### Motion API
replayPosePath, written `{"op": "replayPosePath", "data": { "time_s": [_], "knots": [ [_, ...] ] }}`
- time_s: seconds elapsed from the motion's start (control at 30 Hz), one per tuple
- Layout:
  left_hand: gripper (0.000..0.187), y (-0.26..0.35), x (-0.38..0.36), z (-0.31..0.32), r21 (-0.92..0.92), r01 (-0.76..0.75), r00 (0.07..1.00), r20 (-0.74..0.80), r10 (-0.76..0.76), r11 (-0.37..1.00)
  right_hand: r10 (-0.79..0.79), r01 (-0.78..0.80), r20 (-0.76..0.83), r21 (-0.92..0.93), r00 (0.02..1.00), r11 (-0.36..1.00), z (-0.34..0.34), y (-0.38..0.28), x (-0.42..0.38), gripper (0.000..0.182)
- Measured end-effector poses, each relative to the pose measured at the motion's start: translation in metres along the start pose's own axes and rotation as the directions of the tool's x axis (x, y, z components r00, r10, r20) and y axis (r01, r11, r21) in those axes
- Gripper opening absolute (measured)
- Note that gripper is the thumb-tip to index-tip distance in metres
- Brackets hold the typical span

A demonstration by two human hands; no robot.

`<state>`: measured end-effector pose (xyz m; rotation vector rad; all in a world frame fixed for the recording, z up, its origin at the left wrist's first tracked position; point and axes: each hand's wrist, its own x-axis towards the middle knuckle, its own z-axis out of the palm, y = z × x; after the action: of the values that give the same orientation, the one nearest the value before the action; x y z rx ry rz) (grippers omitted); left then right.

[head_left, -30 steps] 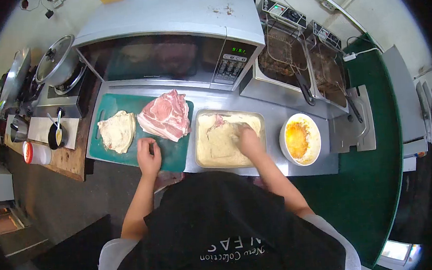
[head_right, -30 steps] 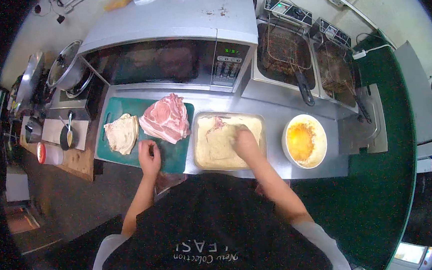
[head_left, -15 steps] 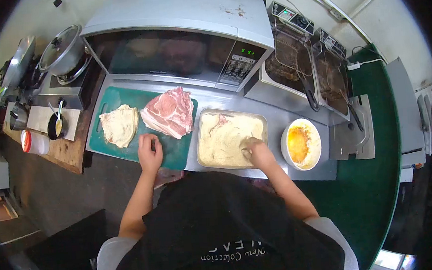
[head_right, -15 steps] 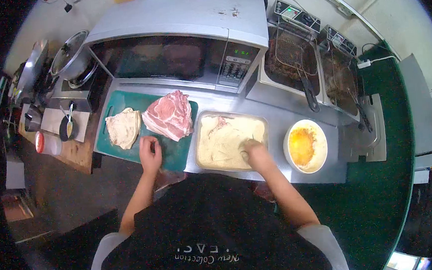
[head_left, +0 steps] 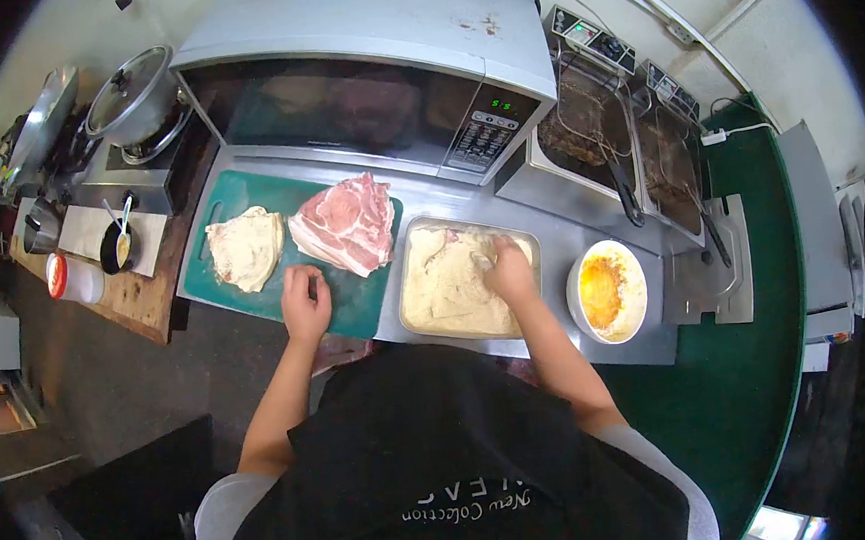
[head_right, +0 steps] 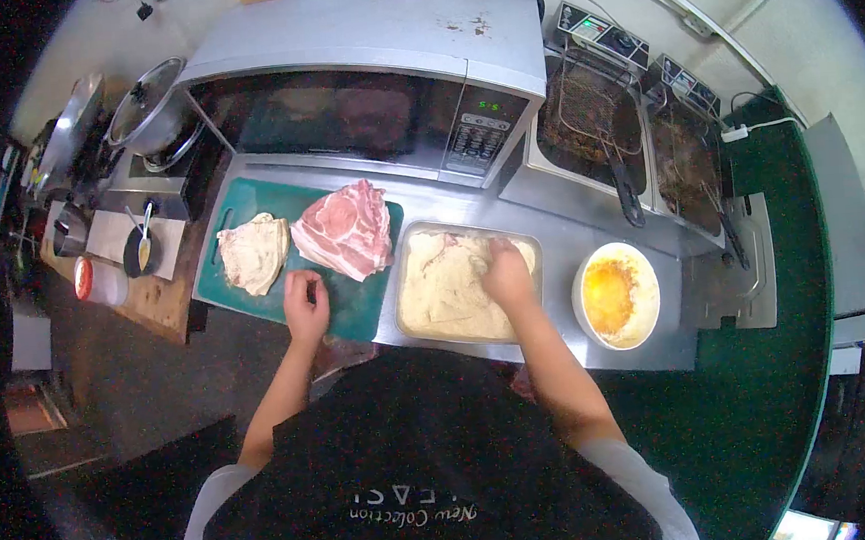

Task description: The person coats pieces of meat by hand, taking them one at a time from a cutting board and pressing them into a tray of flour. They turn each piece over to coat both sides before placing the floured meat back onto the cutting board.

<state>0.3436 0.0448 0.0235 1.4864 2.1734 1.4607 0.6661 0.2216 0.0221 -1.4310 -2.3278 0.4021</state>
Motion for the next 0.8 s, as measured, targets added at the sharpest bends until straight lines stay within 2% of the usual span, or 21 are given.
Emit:
{"op": "replayPosePath", "data": {
  "time_s": [0.1, 0.2, 0.3, 0.4, 0.5, 0.6, 0.7, 0.8],
  "knots": [
    [0.01, 0.0, 0.0, 0.001, 0.019, -0.015, 1.0, -0.002, 0.015, 1.0, -0.033, 0.024, 0.195, 0.048, 0.98, 0.999, -0.001, -0.003, -0.006, 0.042],
    [0.01, 0.003, 0.0, -0.001, 0.026, -0.029, 0.999, -0.013, 0.03, 0.999, 0.103, -0.125, 0.299, 0.055, 0.949, 0.991, -0.028, -0.035, 0.001, 0.043],
    [0.009, 0.0, 0.001, 0.0, 0.002, -0.003, 1.0, -0.001, 0.003, 1.0, 0.083, -0.123, 0.302, 0.115, 0.95, 0.986, -0.022, -0.03, 0.002, 0.042],
    [0.009, 0.0, 0.002, 0.0, 0.01, -0.006, 1.0, 0.005, 0.006, 1.0, 0.018, -0.093, 0.242, 0.302, 0.97, 0.949, -0.028, -0.03, -0.001, 0.034],
    [0.009, 0.003, 0.001, -0.002, 0.027, -0.028, 1.0, -0.002, 0.028, 0.999, 0.021, -0.119, 0.312, 0.299, 0.95, 0.947, -0.067, -0.043, 0.003, 0.033],
    [0.009, 0.005, 0.002, -0.001, 0.01, -0.019, 1.0, -0.005, 0.019, 1.0, 0.029, -0.088, 0.198, 0.299, 0.98, 0.95, -0.083, -0.045, 0.006, 0.032],
    [0.01, 0.004, 0.001, 0.0, 0.006, -0.014, 1.0, -0.006, 0.014, 1.0, 0.048, -0.07, 0.135, 0.167, 0.99, 0.983, -0.095, -0.057, 0.011, 0.022],
    [0.009, 0.004, 0.001, -0.001, 0.013, -0.021, 1.0, -0.009, 0.021, 1.0, -0.123, 0.123, 0.002, -0.014, 0.992, 0.992, -0.073, -0.061, 0.004, 0.024]
  ]
}}
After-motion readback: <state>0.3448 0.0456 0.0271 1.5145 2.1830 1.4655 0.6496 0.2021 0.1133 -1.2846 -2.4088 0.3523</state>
